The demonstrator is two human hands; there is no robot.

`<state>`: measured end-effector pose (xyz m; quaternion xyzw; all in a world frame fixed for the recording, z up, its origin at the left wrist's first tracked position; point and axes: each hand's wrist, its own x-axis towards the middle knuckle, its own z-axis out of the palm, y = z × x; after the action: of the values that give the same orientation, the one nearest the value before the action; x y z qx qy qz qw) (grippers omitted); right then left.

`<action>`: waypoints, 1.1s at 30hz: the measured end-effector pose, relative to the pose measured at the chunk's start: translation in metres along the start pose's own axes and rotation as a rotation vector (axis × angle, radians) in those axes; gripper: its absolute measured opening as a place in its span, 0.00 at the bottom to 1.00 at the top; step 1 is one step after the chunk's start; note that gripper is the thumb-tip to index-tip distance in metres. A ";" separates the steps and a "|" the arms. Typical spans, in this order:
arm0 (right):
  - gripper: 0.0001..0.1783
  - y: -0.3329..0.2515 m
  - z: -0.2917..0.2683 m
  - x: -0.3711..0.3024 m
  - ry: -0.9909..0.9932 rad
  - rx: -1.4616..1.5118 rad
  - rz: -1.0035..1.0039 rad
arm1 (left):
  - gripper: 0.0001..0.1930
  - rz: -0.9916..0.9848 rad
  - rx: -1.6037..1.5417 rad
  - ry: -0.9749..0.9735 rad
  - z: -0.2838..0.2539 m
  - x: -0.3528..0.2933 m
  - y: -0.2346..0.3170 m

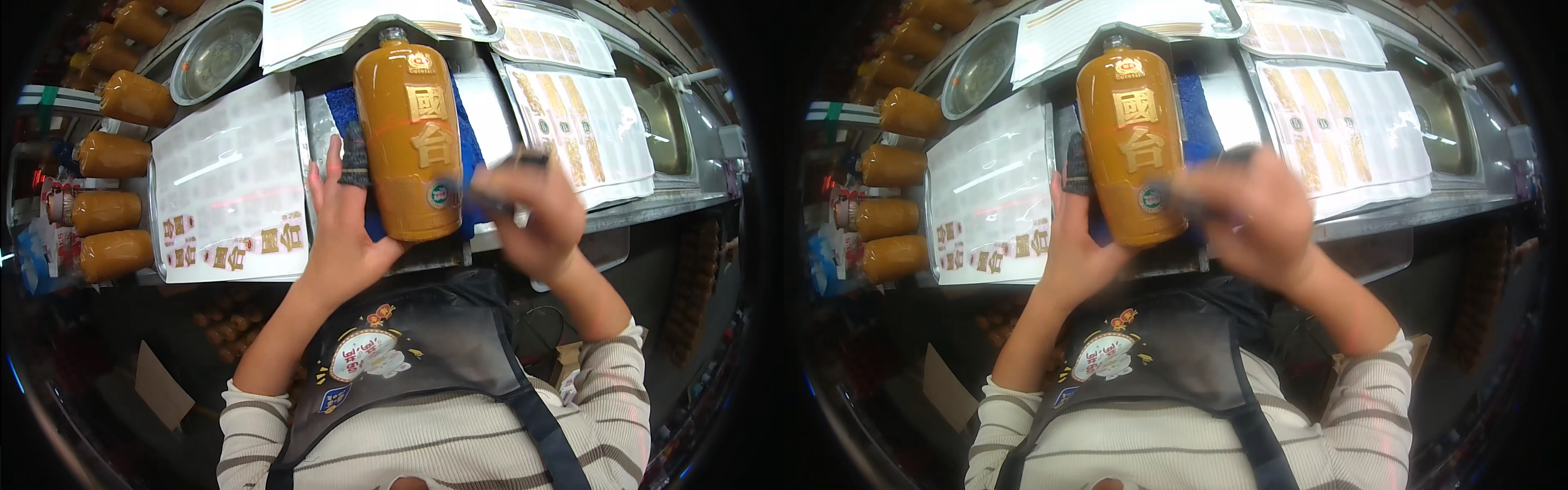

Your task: The person applies adhesive labels to amber-colored bottles. They peel labels from a sheet, align them on the bottle surface, and smooth them down with their fingers. The person repeats this process for multiple bottles, placing finished ones on a nearby tray.

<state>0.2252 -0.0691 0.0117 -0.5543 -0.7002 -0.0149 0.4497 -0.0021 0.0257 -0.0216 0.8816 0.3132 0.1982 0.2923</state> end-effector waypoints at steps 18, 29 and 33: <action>0.09 0.016 0.002 -0.027 0.077 0.936 1.048 | 0.54 -0.169 -0.436 -0.002 -0.019 0.007 0.025; 0.13 0.003 0.023 -0.015 -0.111 0.932 1.042 | 0.34 -0.380 -0.918 0.047 -0.008 0.027 0.034; 0.14 0.011 0.018 -0.016 -0.185 1.032 1.105 | 0.34 -0.393 -0.922 0.055 -0.007 0.027 0.034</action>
<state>0.2224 -0.0671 -0.0147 -0.5428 -0.2741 0.5880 0.5334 0.0284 0.0249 0.0101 0.5796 0.3607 0.2803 0.6748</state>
